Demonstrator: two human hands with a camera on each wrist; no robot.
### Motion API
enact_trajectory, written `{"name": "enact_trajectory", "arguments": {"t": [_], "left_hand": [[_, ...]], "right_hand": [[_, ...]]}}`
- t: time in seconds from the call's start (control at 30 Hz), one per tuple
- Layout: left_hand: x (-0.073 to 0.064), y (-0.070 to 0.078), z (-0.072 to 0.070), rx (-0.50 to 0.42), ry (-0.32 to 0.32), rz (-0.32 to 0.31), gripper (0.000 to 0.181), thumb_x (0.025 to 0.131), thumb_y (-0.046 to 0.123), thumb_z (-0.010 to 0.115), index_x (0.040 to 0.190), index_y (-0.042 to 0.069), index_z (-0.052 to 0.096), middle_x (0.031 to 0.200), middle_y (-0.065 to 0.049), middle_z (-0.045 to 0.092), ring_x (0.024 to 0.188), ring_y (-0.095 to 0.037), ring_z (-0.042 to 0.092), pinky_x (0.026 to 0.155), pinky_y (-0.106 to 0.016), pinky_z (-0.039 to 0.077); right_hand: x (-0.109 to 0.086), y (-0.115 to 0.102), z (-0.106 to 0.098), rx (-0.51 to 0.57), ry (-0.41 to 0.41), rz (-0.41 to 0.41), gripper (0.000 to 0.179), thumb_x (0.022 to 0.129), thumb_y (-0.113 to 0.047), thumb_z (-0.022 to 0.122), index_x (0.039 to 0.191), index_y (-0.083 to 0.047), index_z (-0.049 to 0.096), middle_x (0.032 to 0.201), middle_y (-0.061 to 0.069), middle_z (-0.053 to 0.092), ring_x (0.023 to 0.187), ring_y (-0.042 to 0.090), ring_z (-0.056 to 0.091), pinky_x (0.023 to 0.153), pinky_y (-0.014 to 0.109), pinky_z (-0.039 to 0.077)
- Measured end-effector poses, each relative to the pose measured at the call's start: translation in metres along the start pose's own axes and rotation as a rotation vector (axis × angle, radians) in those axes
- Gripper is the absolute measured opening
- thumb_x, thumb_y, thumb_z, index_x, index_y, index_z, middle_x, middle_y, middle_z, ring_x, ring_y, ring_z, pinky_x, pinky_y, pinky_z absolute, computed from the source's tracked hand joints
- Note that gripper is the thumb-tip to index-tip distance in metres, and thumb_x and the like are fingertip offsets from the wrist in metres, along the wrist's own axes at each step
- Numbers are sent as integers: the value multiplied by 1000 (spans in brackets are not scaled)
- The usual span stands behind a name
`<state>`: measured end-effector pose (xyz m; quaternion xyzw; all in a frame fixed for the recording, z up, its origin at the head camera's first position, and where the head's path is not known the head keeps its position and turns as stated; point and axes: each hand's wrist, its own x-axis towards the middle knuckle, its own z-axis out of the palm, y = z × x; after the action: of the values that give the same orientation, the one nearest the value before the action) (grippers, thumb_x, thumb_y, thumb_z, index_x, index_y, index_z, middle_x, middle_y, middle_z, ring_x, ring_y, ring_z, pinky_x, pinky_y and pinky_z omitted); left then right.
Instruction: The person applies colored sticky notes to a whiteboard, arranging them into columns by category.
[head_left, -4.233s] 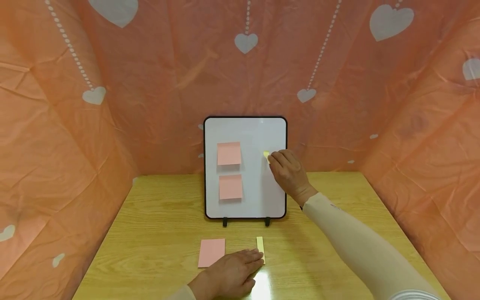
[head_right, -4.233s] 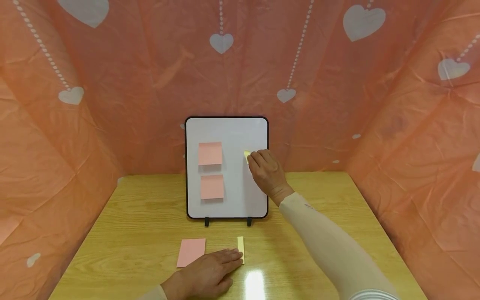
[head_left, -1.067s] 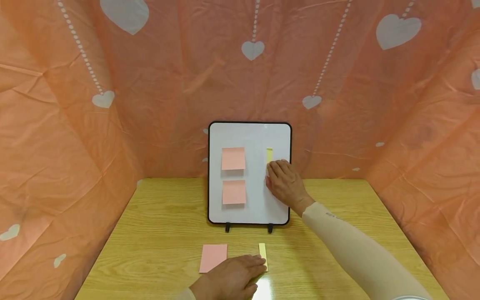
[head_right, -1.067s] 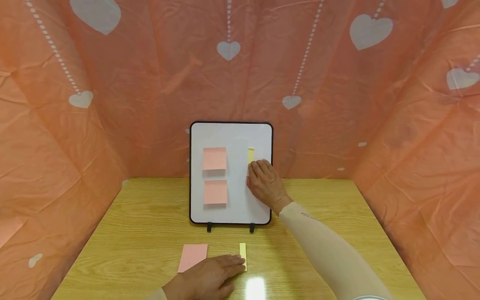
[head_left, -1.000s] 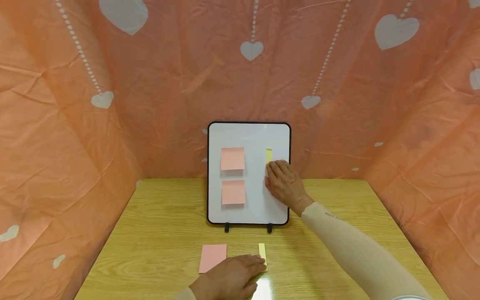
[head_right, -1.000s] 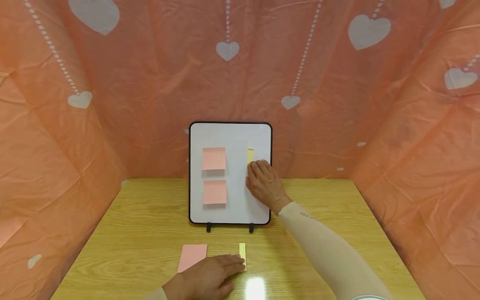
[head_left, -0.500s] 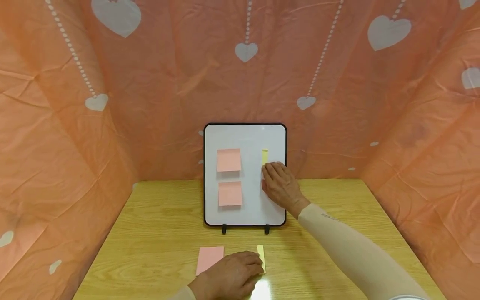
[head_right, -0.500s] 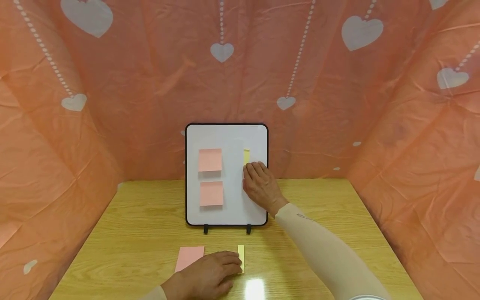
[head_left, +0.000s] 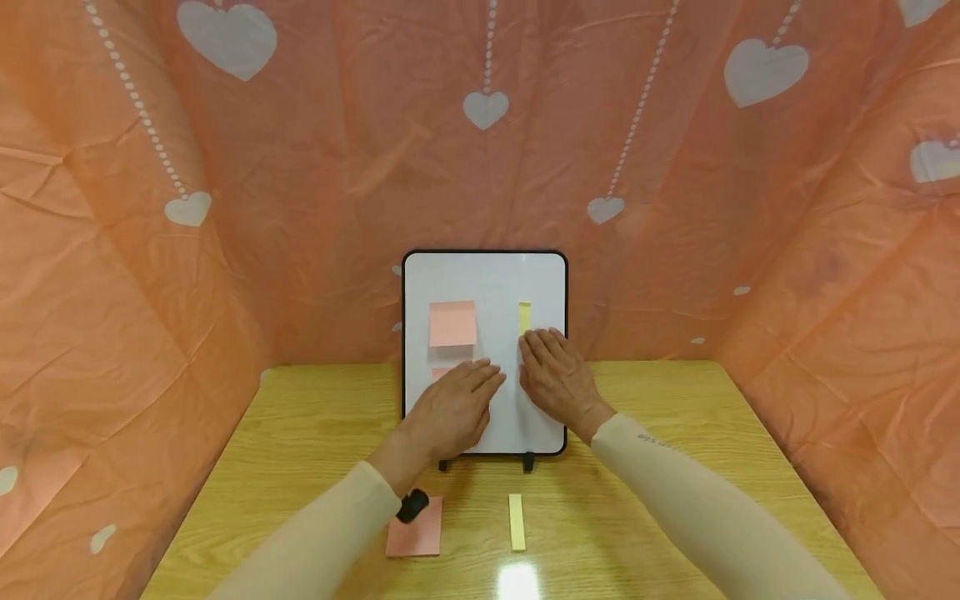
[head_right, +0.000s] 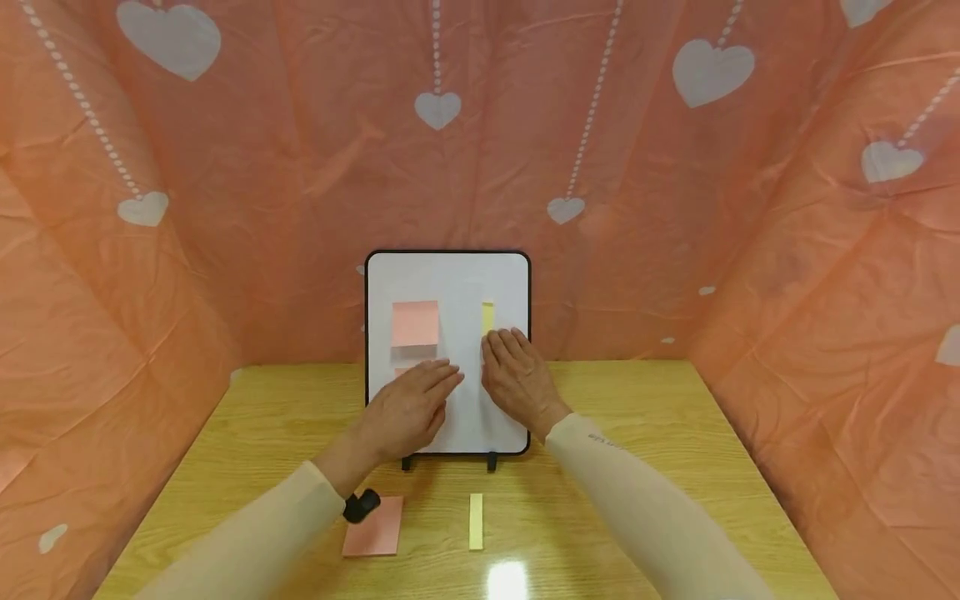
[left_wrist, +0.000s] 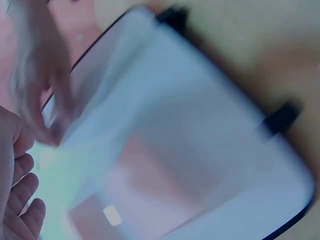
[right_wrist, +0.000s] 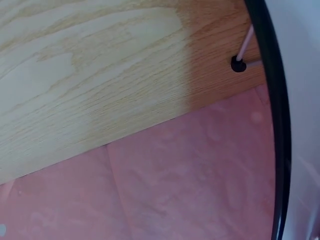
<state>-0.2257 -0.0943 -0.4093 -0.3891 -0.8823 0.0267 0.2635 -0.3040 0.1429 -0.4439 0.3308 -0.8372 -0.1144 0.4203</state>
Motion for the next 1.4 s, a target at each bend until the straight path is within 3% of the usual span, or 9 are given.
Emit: {"name": "enact_trajectory", "arguments": {"t": [0.13,0.27,0.47,0.63,0.9,1.17,1.3,1.4], "left_hand": [[38,-23,-9,44,-88,-7,49,105,20,63,151,3,57,155,-12,58,149,-28,50,126,-42,38],[66,-39,-11,112,-207,14,49,111,23,53,156,4,50,162,-12,49,155,-29,41,129,-43,33],[91,-49,-8,196,-366,104,53,115,27,43,164,7,38,172,-8,34,162,-26,27,133,-44,23],[106,-48,-8,220,-436,137,55,116,30,37,167,10,30,175,-6,26,164,-24,20,134,-43,17],[114,-52,-6,270,-474,130,57,116,29,38,168,8,28,175,-7,25,164,-25,20,134,-44,18],[103,-60,-8,248,-420,106,54,115,27,41,165,7,36,172,-8,34,162,-26,25,134,-44,21],[106,-59,-6,222,-391,125,53,115,27,41,164,7,37,171,-8,35,162,-25,26,134,-44,21],[110,-56,-5,209,-403,140,54,115,27,39,166,8,34,173,-8,31,163,-25,24,134,-44,20]], "right_hand": [[-3,0,0,-2,-17,-7,51,97,-26,70,138,4,65,136,17,69,129,34,64,119,47,46],[-4,-2,0,-12,-33,-3,51,98,-26,70,140,3,65,138,16,69,130,33,63,121,47,45],[-5,-4,0,-29,-66,6,53,100,-28,68,144,2,63,143,15,67,135,31,61,122,46,43],[-6,-5,-1,-42,-81,6,57,100,-29,67,147,2,59,146,16,64,138,29,60,123,46,42],[-10,-3,-2,-59,-105,-9,56,102,-31,65,148,1,59,148,15,64,139,29,60,124,45,41],[-9,-3,-4,-71,-129,-25,54,102,-30,65,146,1,61,147,14,64,137,30,60,124,45,41],[-9,-4,-5,-61,-133,-19,54,102,-31,65,146,1,61,147,15,64,138,30,60,124,45,41],[-10,-5,-5,-53,-131,-9,56,102,-32,66,147,1,60,148,15,63,139,29,60,124,45,41]]}}
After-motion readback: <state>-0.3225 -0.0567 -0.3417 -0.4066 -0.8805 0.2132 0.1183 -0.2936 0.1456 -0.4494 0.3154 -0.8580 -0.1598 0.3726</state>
